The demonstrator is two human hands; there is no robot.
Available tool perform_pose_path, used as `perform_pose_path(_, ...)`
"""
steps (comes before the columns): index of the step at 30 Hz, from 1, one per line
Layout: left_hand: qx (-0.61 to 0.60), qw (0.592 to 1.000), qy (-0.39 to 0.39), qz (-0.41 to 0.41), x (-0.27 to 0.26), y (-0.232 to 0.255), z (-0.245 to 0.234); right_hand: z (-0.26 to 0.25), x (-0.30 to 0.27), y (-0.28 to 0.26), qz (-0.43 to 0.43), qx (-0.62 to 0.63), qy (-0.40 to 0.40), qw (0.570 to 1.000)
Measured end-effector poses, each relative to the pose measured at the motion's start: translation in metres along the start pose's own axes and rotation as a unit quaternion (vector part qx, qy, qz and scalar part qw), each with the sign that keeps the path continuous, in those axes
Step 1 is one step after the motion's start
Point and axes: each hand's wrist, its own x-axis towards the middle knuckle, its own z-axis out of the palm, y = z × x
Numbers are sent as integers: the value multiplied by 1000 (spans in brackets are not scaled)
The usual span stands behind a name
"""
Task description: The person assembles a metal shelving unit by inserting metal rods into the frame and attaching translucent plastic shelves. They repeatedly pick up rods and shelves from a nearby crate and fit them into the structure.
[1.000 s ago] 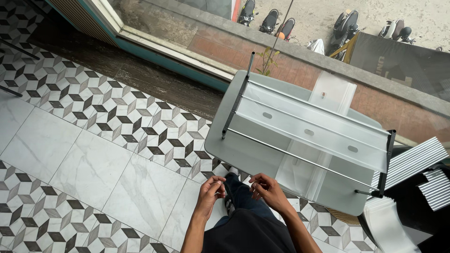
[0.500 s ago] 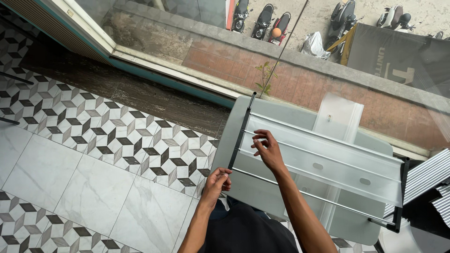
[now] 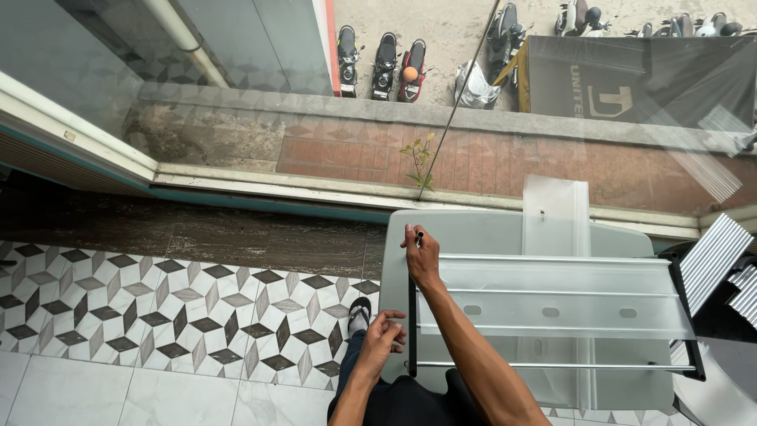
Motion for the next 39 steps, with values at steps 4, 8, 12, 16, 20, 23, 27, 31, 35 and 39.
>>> perform_pose_path(4,191,976,34,102,45,33,-17,17,-31,-14,12,55,65,996)
perform_pose_path(8,294,926,8,235,91,42,-11,31,-42,-29,42,80,126,988)
perform_pose_path(12,344,888,8,304,111,34,1,38,-45,-43,34,83,176,980)
perform_pose_path(16,381,881,-36,277,117,25,-4,37,-50,-47,36,93,146,984)
perform_pose_path(20,325,901,-86,275,124,18,-12,14,-43,-43,13,154,1,988)
perform_pose_path(23,262,925,-108,254,129,16,-11,4,-34,-44,1,159,-41,987)
perform_pose_path(27,319,878,-99,343,133,18,-5,23,-39,-53,13,121,121,985)
perform_pose_path(31,363,850,-111,365,137,22,-6,46,-37,-61,45,84,263,960)
perform_pose_path(35,324,875,-115,340,147,21,-14,36,-30,-61,41,120,179,976)
perform_pose_path(39,257,911,-129,294,146,14,-19,6,-25,-52,23,102,-23,994)
